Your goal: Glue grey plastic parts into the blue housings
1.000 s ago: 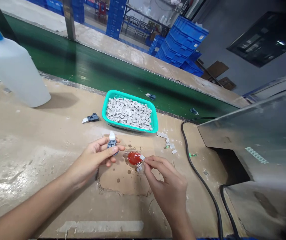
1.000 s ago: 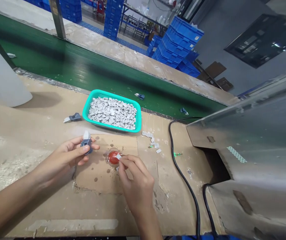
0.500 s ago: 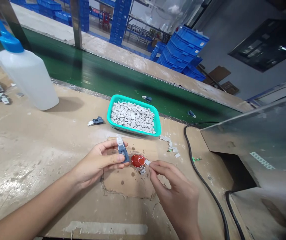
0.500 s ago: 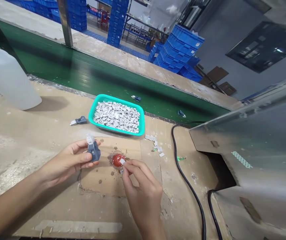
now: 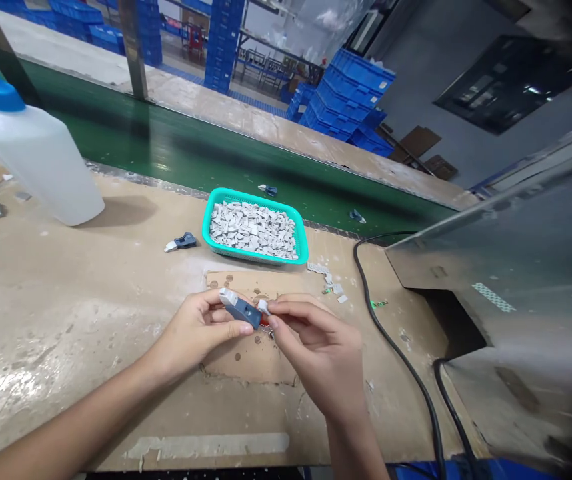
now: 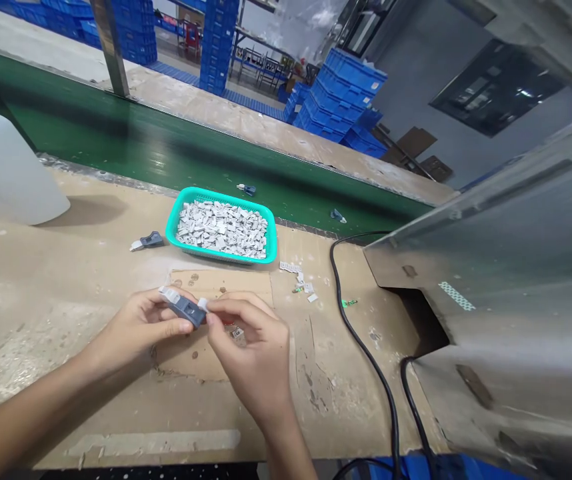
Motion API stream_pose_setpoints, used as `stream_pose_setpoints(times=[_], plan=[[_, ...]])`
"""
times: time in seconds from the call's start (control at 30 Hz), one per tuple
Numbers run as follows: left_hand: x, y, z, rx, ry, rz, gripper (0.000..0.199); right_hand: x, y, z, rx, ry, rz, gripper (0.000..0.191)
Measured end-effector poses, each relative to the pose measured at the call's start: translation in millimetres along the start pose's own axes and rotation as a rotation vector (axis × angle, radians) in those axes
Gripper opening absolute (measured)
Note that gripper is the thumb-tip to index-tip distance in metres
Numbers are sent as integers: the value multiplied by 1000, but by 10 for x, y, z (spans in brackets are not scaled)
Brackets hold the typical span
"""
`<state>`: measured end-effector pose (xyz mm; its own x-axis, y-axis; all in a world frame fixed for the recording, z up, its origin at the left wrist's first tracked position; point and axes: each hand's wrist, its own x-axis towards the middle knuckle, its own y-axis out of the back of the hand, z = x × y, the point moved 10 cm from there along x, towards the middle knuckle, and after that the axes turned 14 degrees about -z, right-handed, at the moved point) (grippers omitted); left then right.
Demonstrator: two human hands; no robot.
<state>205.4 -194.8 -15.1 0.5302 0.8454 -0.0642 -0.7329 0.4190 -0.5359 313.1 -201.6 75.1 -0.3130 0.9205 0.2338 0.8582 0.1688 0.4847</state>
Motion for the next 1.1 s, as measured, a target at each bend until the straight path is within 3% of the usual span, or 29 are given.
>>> stream_pose_setpoints(times=[0.3, 0.57, 0.8, 1.1], plan=[[-4, 55, -44, -65, 1, 51, 17, 34, -100, -53, -76, 5, -79, 13], [-52, 78, 36, -62, -9, 84, 14, 78, -133, -191, -136, 30, -55, 14], [-11, 118, 190, -14, -66, 75, 11, 151, -280, -207, -152, 42, -239, 25], [-3, 117, -77, -265, 108, 62, 20, 175, -342, -83, -225, 64, -186, 20]])
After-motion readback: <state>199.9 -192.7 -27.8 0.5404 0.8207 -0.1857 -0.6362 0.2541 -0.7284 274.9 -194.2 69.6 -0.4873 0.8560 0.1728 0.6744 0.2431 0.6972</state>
